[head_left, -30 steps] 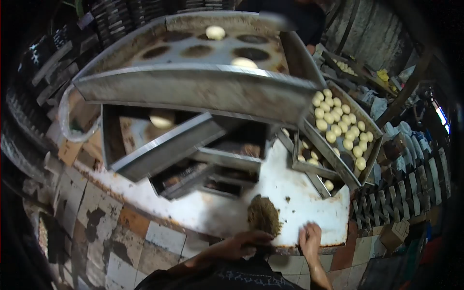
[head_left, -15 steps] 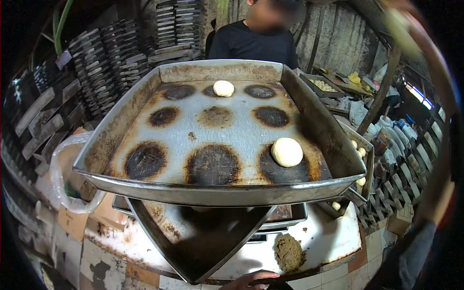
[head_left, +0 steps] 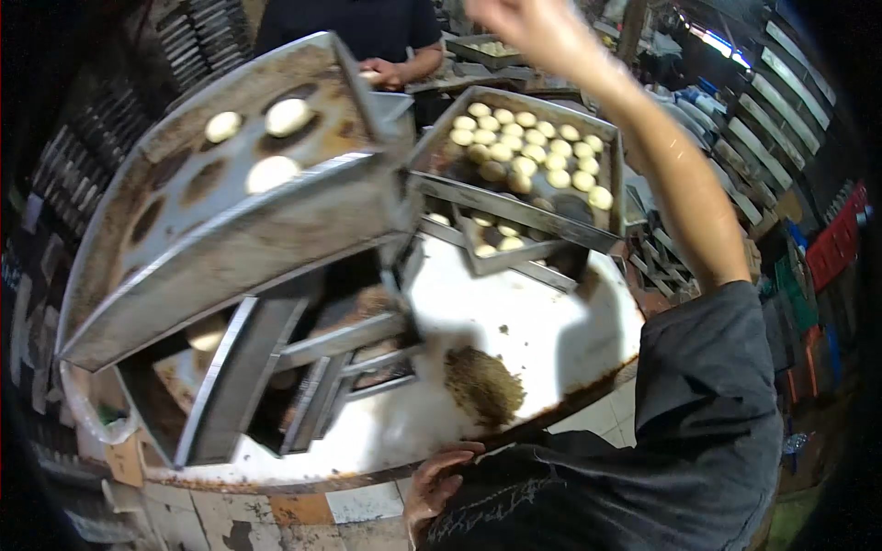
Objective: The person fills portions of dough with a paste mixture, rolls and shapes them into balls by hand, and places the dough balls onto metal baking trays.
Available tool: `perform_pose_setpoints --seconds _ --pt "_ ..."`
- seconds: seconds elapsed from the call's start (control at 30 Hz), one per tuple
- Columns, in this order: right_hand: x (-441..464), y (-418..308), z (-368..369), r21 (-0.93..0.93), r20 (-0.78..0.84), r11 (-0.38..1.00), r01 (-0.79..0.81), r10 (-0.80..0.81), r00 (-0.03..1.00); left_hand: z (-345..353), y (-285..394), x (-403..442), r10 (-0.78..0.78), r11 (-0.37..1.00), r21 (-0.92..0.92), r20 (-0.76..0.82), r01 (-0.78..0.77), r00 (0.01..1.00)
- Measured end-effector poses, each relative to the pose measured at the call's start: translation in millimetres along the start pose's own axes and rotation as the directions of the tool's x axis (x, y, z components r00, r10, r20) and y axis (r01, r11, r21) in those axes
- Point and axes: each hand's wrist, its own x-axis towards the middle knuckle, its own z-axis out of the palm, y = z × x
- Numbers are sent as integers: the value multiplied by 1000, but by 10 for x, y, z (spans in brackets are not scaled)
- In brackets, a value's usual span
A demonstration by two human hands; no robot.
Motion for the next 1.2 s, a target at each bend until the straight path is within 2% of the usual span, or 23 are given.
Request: perform_pose_setpoints --seconds 0.07,0.1,0.23,0.33,0.4,0.47,0.5,0.53,0.57,0.6,0.63,0.67,0.73,0.77,0.8,0.83,0.87,0.93,0.97,1.0,1.07,1.1,1.2 --pt "-853 706 287 -246 463 965 -90 198 864 343 -140 99 34 993 -108 -92 -44 995" --pt "-1173 904 259 -347 734 936 -66 314 602 431 -265 126 24 998 -61 -93 -30 995" --pt "-2323 1914 561 -431 777 885 -179 464 425 882 -418 338 -56 996 67 -146 66 988" --pt "-2646 2071 794 -204 673 945 -257 326 664 1129 -502 651 -68 985 149 -99 82 993" --pt "-2513 1679 380 336 744 629 -701 279 607 1387 -527 891 -58 968 231 -179 99 982" --pt "-2592 971 -128 579 547 595 -557 223 807 1587 -717 1182 23 997 -59 -270 -40 962" --pt "-2728 598 -332 700 597 374 -609 161 786 1710 -722 1321 56 961 -241 -317 -137 947" --pt "-2946 313 -373 706 247 701 -99 -113 962 1800 -681 1399 60 897 -392 -352 -205 934" --pt "-3221 -28 -446 716 315 684 -139 -140 939 1842 -780 1342 33 862 -449 -414 -236 910" --pt "-3466 -217 -374 899 331 417 -137 -439 836 1849 -856 1278 10 823 -499 -464 -271 886" --pt "-3494 -472 -572 833 261 545 92 -534 804 1884 -806 1242 -88 873 -452 -518 -184 851" --pt "-3613 -551 -663 903 230 426 49 -579 782 1915 -752 1202 -180 906 -414 -566 -88 805" --pt "-3797 -708 -657 927 374 259 -273 -555 743 1866 -984 944 -243 932 -361 -581 21 776" --pt "-3828 -830 -520 930 365 247 -271 -567 738 1889 -1034 848 -24 998 -56 -515 -5 857" --pt "-3841 -986 -308 908 389 306 -285 -369 844 1960 -1024 721 -199 979 -60 -486 195 851" --pt "-3805 -1078 -86 860 502 202 -468 -174 847 2085 -806 711 -367 921 -49 -443 387 818" --pt "-3770 -1170 137 807 589 33 -590 30 808 2018 -817 639 -361 924 -53 -444 379 820" --pt "-3664 -1209 781 689 639 338 -642 136 757 1842 -840 426 -290 860 -510 -465 15 837" --pt "-3718 -1239 1175 718 560 407 -565 144 816 1787 -704 341 -285 824 -566 -451 -24 846" --pt "-3698 -1248 1455 747 426 531 -400 80 901 1705 -669 224 -285 820 -572 -443 -22 850" --pt "-3669 -1318 1590 565 626 695 -445 -9 780 1496 -623 37 -224 838 -532 -538 -122 813" --pt "-3725 -1326 1595 549 633 703 -453 5 774 1424 -616 -45 -241 925 -377 -661 -36 711" --pt "-3860 -1276 1380 476 627 787 -392 9 779 1122 -527 -306 -289 889 -450 -695 -85 659"
